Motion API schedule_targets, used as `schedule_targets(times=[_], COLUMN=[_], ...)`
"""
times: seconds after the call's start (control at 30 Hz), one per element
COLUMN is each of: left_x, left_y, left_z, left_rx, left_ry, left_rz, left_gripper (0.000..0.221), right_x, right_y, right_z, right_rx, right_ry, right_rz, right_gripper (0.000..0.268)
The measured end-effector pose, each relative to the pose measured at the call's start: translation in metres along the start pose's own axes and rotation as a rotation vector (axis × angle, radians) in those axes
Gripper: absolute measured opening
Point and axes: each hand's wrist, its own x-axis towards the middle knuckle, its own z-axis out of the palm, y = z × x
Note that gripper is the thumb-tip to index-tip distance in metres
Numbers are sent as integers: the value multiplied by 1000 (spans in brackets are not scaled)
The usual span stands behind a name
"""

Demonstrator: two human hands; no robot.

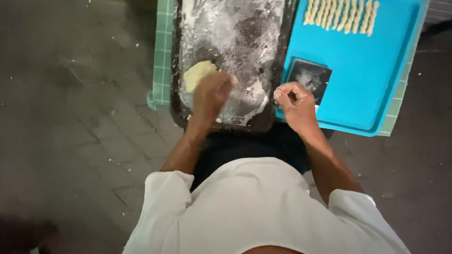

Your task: Portioning dough by weight and then rolling and twisting each piece into a specific shape on a floured surface.

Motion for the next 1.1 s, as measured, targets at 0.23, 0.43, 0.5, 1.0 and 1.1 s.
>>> schedule_targets(times=[0.23, 0.43, 0.5, 1.0, 1.1], left_x=[1, 4, 4, -26, -32], left_y=[-72, -59, -47, -94, -88], left_z=[-43, -55, -64, -22, -19], left_rx=[258, -368, -427, 110, 231], left_ry=[-4, -171, -223, -320, -326], left_rz=[-4, -445, -483, -126, -96], left_gripper=[15, 58, 59, 60, 65], right_x=[18, 42, 48, 68, 52], right_y=[-26, -56, -63, -33, -53], right_z=[58, 128, 148, 140, 108], right_rx=[-194, -238, -183, -441, -515], right_ry=[-94, -214, -224, -305, -529], right_rz=[-205, -424, -447, -479, -328], right_gripper=[14, 13, 17, 8, 16])
